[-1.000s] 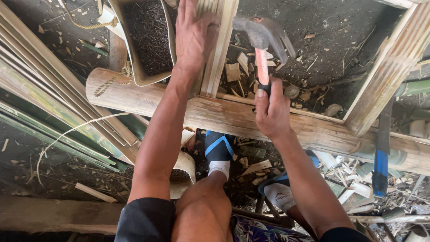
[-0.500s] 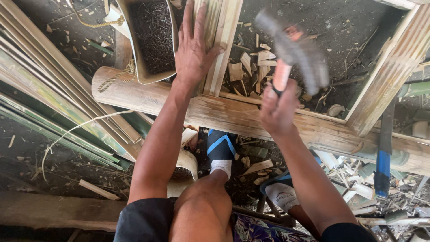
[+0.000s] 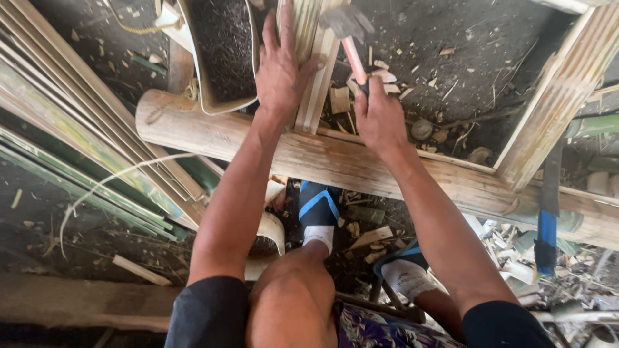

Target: The person assembles a bamboo frame by inserting split bamboo strips into a pre-existing structure. They use a hammer to drive nails into the strips to secure them in place. The person also uses a saw to trim the bamboo strips to the correct length.

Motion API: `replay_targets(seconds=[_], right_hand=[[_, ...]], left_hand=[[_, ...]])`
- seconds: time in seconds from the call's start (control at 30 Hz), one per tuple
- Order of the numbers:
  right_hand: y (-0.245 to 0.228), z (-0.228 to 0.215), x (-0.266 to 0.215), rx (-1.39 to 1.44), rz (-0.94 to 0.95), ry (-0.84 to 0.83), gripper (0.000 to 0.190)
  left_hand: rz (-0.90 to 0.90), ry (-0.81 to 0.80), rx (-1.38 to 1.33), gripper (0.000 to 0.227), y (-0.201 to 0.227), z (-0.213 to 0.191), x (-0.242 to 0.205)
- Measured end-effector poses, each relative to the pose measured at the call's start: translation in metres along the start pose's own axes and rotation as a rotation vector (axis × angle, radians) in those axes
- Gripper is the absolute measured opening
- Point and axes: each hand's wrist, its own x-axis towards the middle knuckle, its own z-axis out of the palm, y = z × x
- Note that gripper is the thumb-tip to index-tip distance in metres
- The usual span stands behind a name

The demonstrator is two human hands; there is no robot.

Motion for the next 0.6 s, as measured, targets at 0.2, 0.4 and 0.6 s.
replay_targets(seconds=[0.2, 0.4, 0.6], right_hand=[[-0.001, -0.005, -0.028, 0.159, -0.357, 0.409, 0.026], [0.006, -0.01, -0.026, -0.192, -0.005, 0.066, 0.025], [0.031, -0.011, -0.144, -0.024, -0.001, -0.067, 0.024]], left_hand=[[0.037, 0.037, 0.012, 0.117, -0.006, 0.004, -0.003], [-0.016, -0.011, 0.018, 0.116, -0.002, 0.002, -0.003], [0.211, 0.44, 0.267, 0.078, 0.0, 0.012, -0.045]])
